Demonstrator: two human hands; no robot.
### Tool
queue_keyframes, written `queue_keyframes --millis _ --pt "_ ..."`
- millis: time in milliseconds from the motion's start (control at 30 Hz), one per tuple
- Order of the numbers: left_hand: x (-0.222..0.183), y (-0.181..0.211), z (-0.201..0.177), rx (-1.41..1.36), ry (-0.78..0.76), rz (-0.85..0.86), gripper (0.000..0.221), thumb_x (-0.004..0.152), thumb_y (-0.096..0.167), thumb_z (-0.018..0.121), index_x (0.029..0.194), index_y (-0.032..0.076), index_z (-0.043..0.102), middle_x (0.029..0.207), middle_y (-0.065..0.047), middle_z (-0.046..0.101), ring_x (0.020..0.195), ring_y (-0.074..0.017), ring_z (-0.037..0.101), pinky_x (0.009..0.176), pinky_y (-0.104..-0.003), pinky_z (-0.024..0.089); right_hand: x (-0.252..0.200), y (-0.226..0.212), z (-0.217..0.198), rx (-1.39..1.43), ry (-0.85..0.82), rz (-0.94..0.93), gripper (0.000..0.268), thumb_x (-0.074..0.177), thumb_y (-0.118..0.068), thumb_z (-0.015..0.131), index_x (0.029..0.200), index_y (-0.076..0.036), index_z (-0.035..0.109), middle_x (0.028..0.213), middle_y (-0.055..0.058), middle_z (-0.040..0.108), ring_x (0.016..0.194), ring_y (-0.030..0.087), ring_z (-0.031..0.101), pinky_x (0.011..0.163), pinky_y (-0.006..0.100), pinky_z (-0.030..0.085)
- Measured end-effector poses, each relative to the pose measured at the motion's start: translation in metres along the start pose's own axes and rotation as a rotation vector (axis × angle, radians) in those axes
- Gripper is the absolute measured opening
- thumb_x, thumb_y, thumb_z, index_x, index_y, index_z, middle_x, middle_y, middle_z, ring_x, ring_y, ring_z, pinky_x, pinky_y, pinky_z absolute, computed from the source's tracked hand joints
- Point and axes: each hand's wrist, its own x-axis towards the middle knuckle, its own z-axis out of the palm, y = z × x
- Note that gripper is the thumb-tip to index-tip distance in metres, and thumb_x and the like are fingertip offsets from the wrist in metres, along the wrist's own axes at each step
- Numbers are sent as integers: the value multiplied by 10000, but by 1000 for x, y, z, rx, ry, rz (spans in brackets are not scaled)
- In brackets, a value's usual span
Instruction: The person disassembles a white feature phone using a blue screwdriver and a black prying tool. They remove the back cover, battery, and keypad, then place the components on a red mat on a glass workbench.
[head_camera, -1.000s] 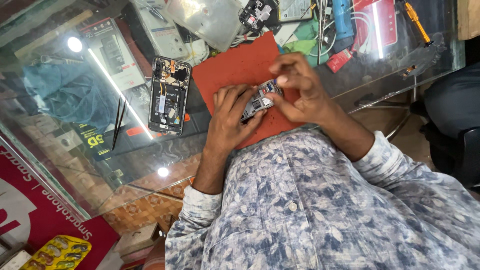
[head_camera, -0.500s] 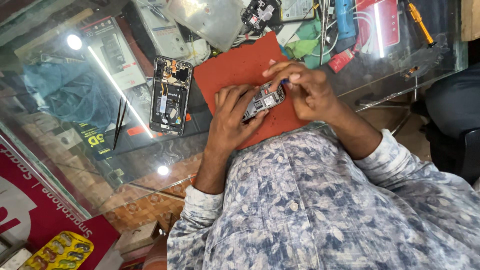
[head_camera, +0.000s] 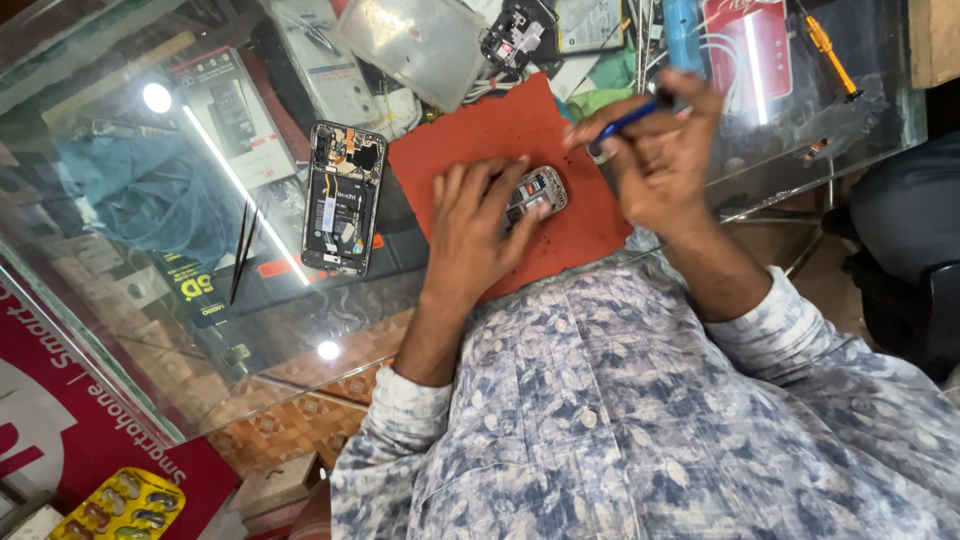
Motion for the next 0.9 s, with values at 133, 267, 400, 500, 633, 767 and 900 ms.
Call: queue_keyframes --millis 133,267,400,500,633,767,900 --pt "19 5 20 44 18 20 254 930 168 744 1156 53 730 1110 -73 643 1034 -284 582 885 -437 465 -3 -14 -37 -373 183 116 678 1095 191 510 1559 -134 138 1151 173 655 982 189 681 845 287 539" --pt "27 6 28 12 12 -31 87 930 114 733 971 37 730 1006 -92 630 968 -296 597 853 -438 508 2 -12 -84 -875 153 111 508 1057 197 588 1474 -33 411 1183 172 656 1070 259 695 877 349 551" --pt "25 9 31 25 -1 -21 51 916 63 713 937 16 715 991 -113 624 955 -311 595 841 -449 514 -5 4 -97 -1159 83 143 354 1013 149 633 1329 -6 593 1239 179 613 1154 365 585 962 442 480" --pt "30 10 35 105 -13 -6 58 921 64 718 923 11 696 981 -130 615 953 -326 590 833 -463 504 -8 9 -90 -1217 96 140 341 955 111 636 1274 -12 633 1290 175 575 1217 378 516 1074 494 434" --pt "43 8 39 79 3 64 69 954 55 702 990 4 674 1024 -131 615 977 -326 584 864 -457 500 -9 8 -81 -1208 92 73 309 965 46 686 1264 -13 628 1324 160 528 1258 352 483 1082 488 399" --pt "49 10 41 75 -2 66 174 887 -12 664 1059 -3 687 1044 -136 611 999 -320 578 886 -448 495 -10 4 -76 -1153 88 97 317 947 27 722 1246 -24 633 1313 149 557 1248 335 508 1072 484 388" --pt "48 6 42 136 -83 48 321 805 -61 633 1115 -5 694 1065 -135 620 1032 -326 576 917 -444 496 -13 3 -78 -1126 97 96 333 941 32 731 1255 -23 634 1300 138 576 1236 322 520 1036 459 387"
